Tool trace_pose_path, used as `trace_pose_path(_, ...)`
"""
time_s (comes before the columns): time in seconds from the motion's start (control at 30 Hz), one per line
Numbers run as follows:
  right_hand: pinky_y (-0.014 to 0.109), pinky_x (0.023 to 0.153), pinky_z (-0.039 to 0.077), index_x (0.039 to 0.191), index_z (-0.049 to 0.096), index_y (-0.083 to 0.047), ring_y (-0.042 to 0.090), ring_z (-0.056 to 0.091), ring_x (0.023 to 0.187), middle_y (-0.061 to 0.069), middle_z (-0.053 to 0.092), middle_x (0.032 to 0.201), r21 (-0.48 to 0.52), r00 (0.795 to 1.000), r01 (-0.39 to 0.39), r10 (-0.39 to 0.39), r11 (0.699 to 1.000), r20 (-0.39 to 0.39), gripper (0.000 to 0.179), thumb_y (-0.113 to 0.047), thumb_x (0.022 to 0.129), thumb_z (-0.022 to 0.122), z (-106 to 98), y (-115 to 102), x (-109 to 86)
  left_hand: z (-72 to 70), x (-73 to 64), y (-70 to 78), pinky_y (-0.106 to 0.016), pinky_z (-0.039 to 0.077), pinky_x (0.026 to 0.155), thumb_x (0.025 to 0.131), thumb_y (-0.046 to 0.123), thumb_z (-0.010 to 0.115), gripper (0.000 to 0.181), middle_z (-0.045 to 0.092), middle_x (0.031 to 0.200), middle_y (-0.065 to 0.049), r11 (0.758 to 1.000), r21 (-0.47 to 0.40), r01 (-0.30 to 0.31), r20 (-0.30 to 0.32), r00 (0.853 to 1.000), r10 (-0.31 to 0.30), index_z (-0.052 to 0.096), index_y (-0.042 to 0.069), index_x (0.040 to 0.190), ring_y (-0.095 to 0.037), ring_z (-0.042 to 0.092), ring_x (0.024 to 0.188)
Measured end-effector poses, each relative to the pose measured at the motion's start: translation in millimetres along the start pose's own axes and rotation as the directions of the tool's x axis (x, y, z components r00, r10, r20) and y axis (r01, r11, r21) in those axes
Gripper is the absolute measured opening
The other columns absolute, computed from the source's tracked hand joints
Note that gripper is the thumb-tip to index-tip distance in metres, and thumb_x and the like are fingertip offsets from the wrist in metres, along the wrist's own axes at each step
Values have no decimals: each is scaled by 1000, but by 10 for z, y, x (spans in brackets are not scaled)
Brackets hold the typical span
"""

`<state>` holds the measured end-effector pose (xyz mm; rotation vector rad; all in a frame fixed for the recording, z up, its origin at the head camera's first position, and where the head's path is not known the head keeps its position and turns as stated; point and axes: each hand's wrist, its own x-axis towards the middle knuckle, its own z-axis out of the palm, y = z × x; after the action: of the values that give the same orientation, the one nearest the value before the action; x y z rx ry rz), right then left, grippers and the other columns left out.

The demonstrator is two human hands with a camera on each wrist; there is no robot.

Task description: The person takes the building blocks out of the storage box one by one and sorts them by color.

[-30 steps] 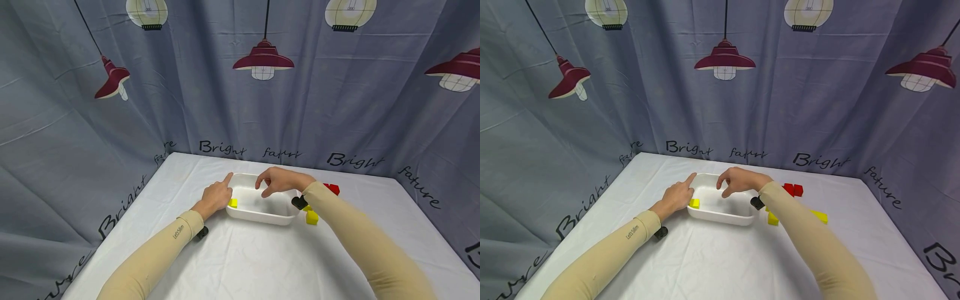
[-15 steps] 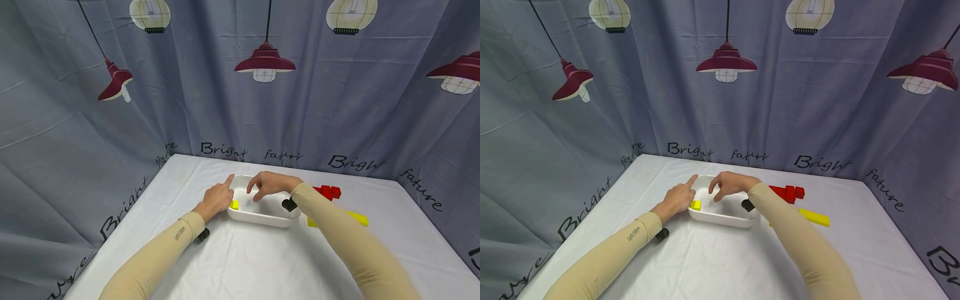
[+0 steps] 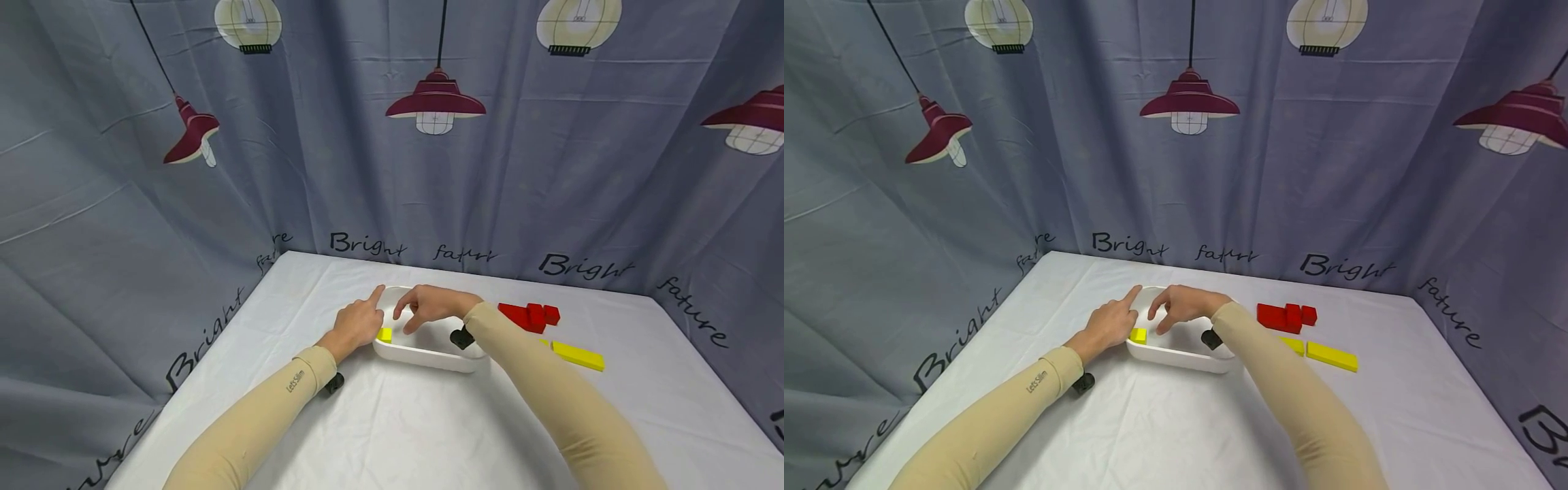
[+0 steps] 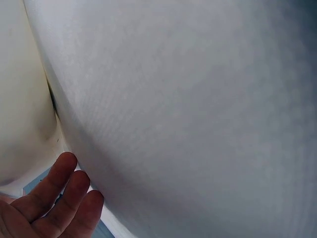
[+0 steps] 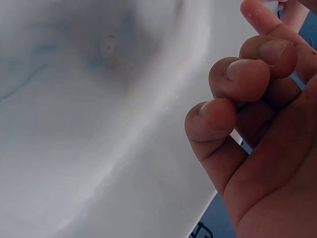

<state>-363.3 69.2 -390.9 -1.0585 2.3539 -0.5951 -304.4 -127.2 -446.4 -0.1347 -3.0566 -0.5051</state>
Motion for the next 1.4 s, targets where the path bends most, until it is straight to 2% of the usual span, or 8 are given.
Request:
trace_pose_path(0.33,27,63,36,112,75,-26,12,44,66,-2,50,69,52,1000,-18,18,998,11,37,-26,77,87,81,37,80,8,7,3,-43,51,65,103,28,42,59,71,93,-14,1000,7,3,1,1000,-3,28,24,160,-25,62,70)
trace_pose_path(0.47,27,61,37,114,74,-24,12,44,64,-1,50,68,67,1000,-1,-1,998,22,39,-25,77,87,103,33,99,1,0,11,-44,52,65,103,28,43,59,71,91,-14,1000,1,7,4,1000,-7,28,24,160,-25,61,69)
trace_pose_path(0.77,25,57,37,115,75,-25,9,44,59,-3,52,64,-11,998,60,-60,998,19,41,-29,76,87,154,49,162,2,-1,18,-46,53,68,103,29,42,59,71,91,-13,1000,-5,1,-1,1000,-1,28,24,160,-28,65,75)
trace_pose_path(1.13,25,55,35,107,77,-25,9,43,58,-4,51,63,-15,996,83,-82,996,24,33,-28,76,88,191,-16,197,7,3,15,-45,53,69,103,31,43,60,65,76,-8,1000,-8,7,5,1000,-7,27,24,160,-25,62,71)
trace_pose_path(1.4,25,54,34,100,77,-29,9,42,58,-4,50,63,-26,998,59,-58,998,32,26,-30,76,88,209,-43,235,11,-4,9,-47,54,70,103,31,44,59,71,91,-14,1000,-12,2,-8,1000,-2,28,25,160,-29,66,77)
